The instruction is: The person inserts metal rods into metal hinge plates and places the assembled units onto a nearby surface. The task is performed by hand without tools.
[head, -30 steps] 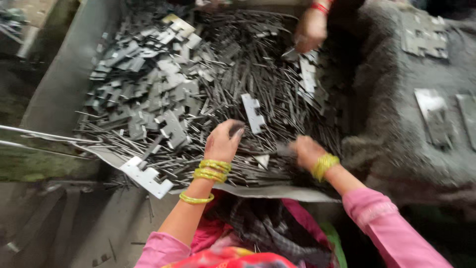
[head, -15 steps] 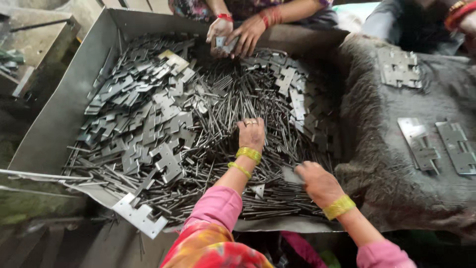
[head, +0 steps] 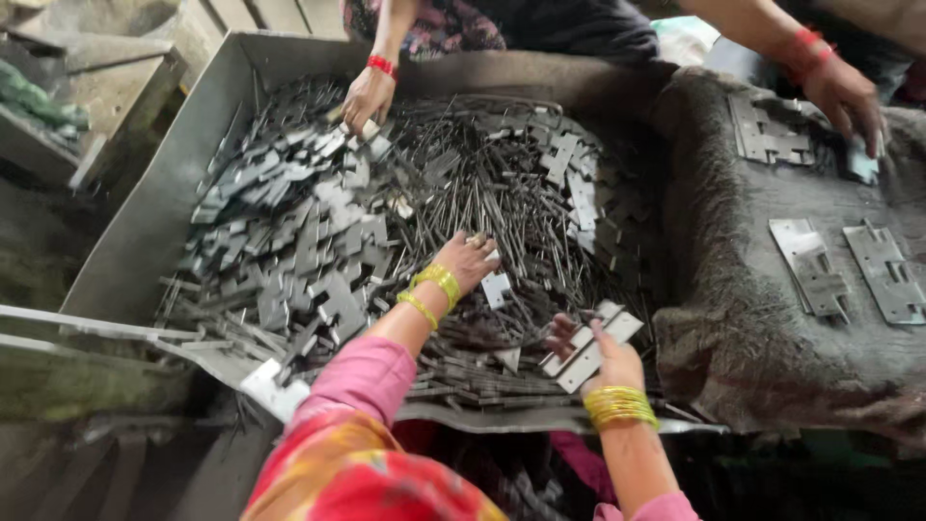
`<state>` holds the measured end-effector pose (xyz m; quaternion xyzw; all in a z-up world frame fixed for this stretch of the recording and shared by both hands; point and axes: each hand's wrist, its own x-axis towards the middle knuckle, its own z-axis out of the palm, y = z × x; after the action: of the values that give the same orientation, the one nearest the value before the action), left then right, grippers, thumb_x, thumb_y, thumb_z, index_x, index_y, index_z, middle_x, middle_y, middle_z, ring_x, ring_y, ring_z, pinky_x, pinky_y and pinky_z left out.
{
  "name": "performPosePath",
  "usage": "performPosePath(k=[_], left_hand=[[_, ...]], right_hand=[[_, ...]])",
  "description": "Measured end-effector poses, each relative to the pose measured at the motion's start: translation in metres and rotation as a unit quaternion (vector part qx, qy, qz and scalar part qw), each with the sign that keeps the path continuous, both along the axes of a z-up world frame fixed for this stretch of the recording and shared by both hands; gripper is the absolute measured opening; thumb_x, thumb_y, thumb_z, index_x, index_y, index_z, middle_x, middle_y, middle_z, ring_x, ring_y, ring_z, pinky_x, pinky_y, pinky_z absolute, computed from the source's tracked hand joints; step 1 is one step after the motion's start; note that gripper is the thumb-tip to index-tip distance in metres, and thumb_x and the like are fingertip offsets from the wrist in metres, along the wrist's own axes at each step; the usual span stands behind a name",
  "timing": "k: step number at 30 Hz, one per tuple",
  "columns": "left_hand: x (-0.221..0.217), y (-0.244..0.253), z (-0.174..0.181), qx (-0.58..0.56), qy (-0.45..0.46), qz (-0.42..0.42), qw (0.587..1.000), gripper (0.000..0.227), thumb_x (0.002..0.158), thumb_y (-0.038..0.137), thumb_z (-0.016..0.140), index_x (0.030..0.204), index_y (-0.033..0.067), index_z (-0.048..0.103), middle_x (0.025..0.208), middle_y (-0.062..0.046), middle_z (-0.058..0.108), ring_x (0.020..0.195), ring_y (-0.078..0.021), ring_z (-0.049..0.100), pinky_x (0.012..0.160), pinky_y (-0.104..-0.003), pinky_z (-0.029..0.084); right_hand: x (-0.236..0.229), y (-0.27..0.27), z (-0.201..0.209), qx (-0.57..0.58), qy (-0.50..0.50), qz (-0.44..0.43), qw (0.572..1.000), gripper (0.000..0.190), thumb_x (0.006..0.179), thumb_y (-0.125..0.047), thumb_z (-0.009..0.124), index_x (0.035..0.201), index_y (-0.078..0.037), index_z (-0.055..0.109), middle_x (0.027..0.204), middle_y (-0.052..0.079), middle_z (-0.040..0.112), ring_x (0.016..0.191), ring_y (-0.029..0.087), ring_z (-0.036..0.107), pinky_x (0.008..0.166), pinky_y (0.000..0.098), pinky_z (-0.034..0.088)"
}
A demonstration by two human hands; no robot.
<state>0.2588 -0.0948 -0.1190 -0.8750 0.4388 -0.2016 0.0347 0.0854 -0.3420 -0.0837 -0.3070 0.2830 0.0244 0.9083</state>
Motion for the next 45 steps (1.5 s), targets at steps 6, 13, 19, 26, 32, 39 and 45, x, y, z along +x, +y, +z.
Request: performPosePath(k=[6,13,19,26,32,39,45], left_hand=[[0.028,-0.004,0.056,0.21,0.103,-0.067,0.97,0.02,0.098,0.022,0.056,0.088,0.0195,0.074,0.104,0.001,0.07,0.104,-0.0206,0.066,0.085,-0.041,0.05],[-0.003,-0.096,0.131,0.262,0.143,-0.153,0.942,0.006,0.086,0.025,0.073,0.087,0.0199,0.077,0.1,0.005,0.073,0.103,-0.0173,0.063,0.086,-0.036,0.052],[-0.02,-0.13,0.138,0.114,0.238,-0.166,0.95,0.023,0.075,0.017,0.081,0.097,0.0088,0.077,0.116,-0.004,0.072,0.116,-0.0209,0.061,0.103,-0.033,0.049],[-0.144,-0.054,0.105,-0.462,0.308,0.167,0.815,0.048,0.085,0.017,0.078,0.124,-0.0015,0.058,0.119,-0.023,0.064,0.114,-0.0421,0.059,0.097,-0.048,0.048],[-0.238,0.023,0.088,-0.576,0.447,0.237,0.643,0.032,0.082,0.016,0.07,0.112,0.004,0.069,0.097,-0.017,0.074,0.093,-0.0369,0.074,0.086,-0.045,0.057],[-0.266,0.095,0.105,-0.305,0.424,0.161,0.837,0.04,0.077,0.018,0.069,0.117,0.0112,0.072,0.11,-0.015,0.074,0.106,-0.038,0.068,0.089,-0.046,0.053],[-0.231,0.172,0.091,-0.218,0.099,0.529,0.814,0.017,0.084,0.014,0.061,0.074,0.0085,0.073,0.073,-0.019,0.07,0.065,-0.035,0.068,0.061,-0.052,0.053]], right_hand=[[0.07,-0.01,-0.054,-0.127,0.023,0.086,0.988,0.024,0.098,-0.003,0.053,0.122,-0.002,0.057,0.107,0.021,0.071,0.092,0.036,0.073,0.076,0.0507,0.064],[0.141,-0.059,-0.118,-0.159,-0.036,0.173,0.971,0.029,0.099,-0.012,0.061,0.124,0.002,0.06,0.109,0.022,0.074,0.091,0.033,0.072,0.076,0.045,0.061],[0.131,-0.036,-0.091,-0.154,-0.043,0.12,0.98,0.033,0.098,-0.018,0.065,0.124,0.002,0.063,0.112,0.019,0.074,0.092,0.029,0.071,0.078,0.0427,0.059],[0.051,0.02,-0.048,-0.096,-0.062,0.098,0.989,0.039,0.097,-0.025,0.071,0.123,0.003,0.065,0.115,0.015,0.075,0.093,0.025,0.069,0.079,0.04,0.057],[0.005,0.103,-0.026,-0.238,-0.165,0.126,0.949,0.041,0.095,-0.02,0.074,0.129,0.0,0.063,0.115,0.009,0.071,0.096,0.02,0.068,0.085,0.0348,0.054],[-0.027,0.087,0.014,-0.564,-0.314,0.513,0.566,0.032,0.076,-0.007,0.083,0.106,0.002,0.076,0.091,0.011,0.078,0.083,0.02,0.069,0.077,0.0336,0.056],[-0.05,0.036,0.009,-0.436,-0.196,0.401,0.781,0.025,0.076,0.003,0.075,0.101,0.005,0.074,0.088,0.005,0.078,0.081,0.013,0.071,0.076,0.0282,0.058]])
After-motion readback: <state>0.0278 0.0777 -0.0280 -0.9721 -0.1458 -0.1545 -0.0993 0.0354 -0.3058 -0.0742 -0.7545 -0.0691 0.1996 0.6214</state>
